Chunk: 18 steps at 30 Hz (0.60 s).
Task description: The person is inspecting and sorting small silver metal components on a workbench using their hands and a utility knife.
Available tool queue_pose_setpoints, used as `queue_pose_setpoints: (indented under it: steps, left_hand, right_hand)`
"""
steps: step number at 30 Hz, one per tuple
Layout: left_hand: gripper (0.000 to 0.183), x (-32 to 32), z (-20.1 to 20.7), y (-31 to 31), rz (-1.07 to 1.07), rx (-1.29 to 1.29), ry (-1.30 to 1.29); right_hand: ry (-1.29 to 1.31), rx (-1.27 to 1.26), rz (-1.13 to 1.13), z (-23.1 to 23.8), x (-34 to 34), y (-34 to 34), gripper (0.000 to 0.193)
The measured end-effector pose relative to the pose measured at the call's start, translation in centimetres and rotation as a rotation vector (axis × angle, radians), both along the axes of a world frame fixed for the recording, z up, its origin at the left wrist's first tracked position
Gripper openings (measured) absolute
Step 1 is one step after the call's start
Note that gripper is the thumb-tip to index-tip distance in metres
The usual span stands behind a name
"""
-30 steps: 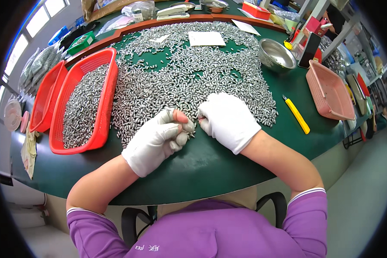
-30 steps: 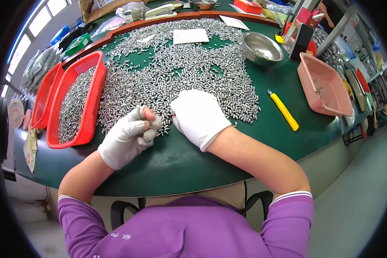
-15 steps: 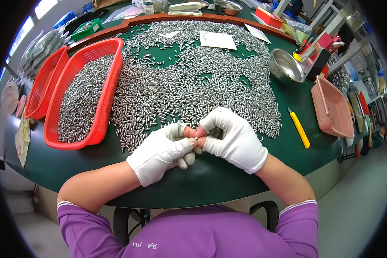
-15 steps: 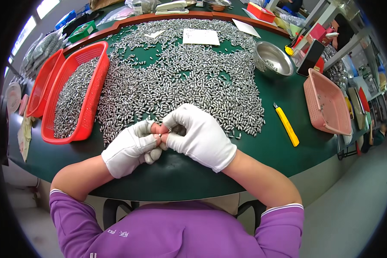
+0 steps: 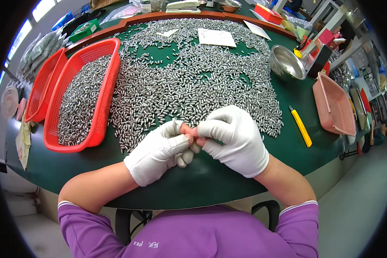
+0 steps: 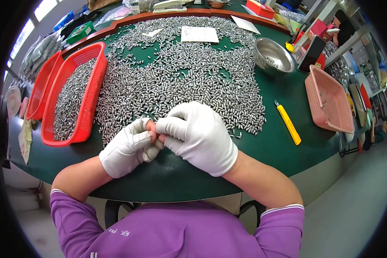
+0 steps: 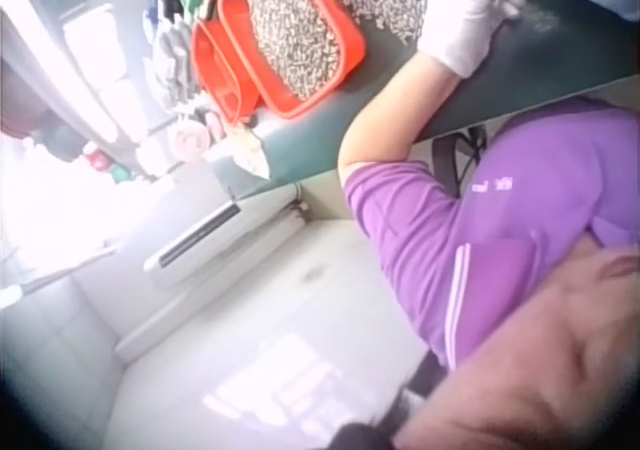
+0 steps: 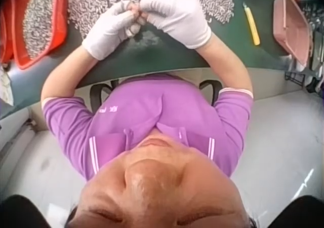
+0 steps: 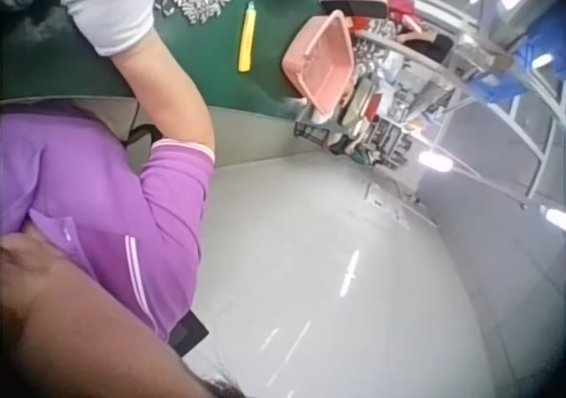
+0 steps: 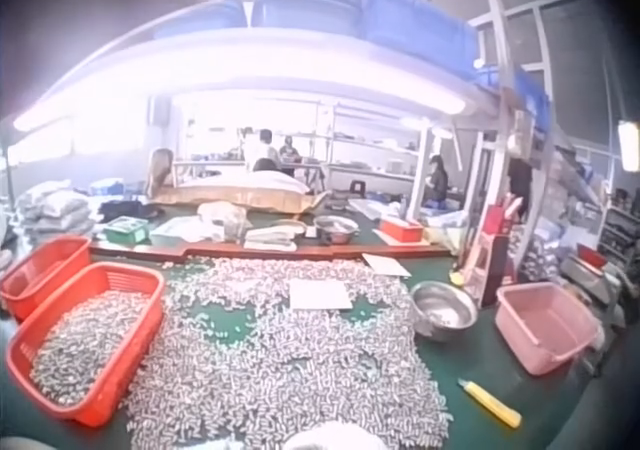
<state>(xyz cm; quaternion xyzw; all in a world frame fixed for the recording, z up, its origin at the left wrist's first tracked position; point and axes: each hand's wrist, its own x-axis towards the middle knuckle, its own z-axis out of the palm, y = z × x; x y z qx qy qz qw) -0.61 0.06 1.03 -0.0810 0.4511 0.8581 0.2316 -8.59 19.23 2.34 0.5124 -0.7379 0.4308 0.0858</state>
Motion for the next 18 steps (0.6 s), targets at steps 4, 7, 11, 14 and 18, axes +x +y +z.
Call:
queue_pose_setpoints:
  steps: [4, 7, 11, 14, 18]
  left_hand:
    - [0.020, -0.1, -0.2, 0.1, 0.011, -0.002, -0.014]
    - [0.019, -0.2, -0.2, 0.1, 0.020, 0.003, -0.036]
    - [0.018, -0.2, 0.4, -0.1, 0.070, 0.030, -0.016]
    - [0.019, -0.3, 0.2, -0.1, 0.097, 0.046, 0.033]
    - [0.022, -0.2, -0.1, -0.2, 0.110, 0.077, 0.067]
  right_hand:
    - [0.002, -0.048, -0.036, -0.1, 0.0, -0.2, 0.020]
    - [0.048, 0.015, -0.073, 0.0, -0.2, 0.4, 0.024]
    - [0.114, 0.060, -0.188, 0.0, -0.9, 0.7, 0.021]
    - [0.157, 0.243, -0.154, -0.7, -1.2, 0.8, 0.009]
    - [0.149, 0.366, -0.122, -1.2, -0.3, 0.4, 0.010]
